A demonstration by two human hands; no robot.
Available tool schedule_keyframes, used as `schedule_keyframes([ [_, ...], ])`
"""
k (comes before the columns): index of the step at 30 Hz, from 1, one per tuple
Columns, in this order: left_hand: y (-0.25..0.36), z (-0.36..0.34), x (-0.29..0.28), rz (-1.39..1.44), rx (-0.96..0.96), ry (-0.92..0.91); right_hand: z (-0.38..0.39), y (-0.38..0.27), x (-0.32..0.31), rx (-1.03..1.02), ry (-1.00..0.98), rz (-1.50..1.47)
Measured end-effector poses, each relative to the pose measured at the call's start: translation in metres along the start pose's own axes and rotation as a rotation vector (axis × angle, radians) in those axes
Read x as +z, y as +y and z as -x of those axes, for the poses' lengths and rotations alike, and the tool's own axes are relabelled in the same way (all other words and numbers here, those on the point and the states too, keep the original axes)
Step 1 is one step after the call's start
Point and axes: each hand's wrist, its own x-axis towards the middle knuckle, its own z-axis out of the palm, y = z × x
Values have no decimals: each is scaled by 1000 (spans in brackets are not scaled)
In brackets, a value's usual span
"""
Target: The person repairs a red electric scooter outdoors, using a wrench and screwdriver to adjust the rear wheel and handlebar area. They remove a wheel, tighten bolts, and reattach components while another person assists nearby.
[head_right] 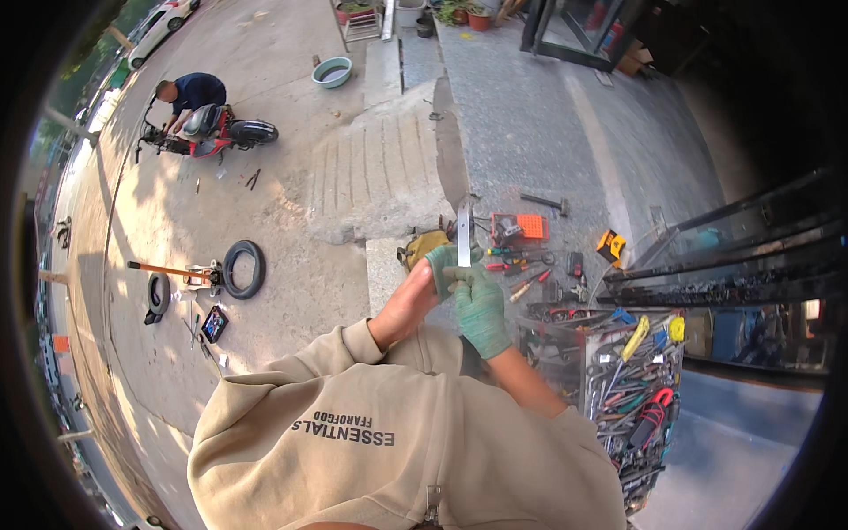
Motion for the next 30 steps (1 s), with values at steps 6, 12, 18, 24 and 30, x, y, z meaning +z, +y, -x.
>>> schedule_keyframes([
  [6, 43, 50, -78, 56, 173, 297, -50, -28, 129, -365, -308, 243],
  [12, 90, 94, -142, -247, 313, 526, -101, -45, 228, -558, -454, 438],
  [18, 91, 102, -213, 252, 452, 692, -131, -49, 307, -830, -558, 263],
  [24, 121, 93, -313, -698, 326, 936, -172, -62, 366, -820, -698, 184],
  [30, 199, 63, -400, -464, 300, 1007, -244, -76, 436, -951, -727, 88],
])
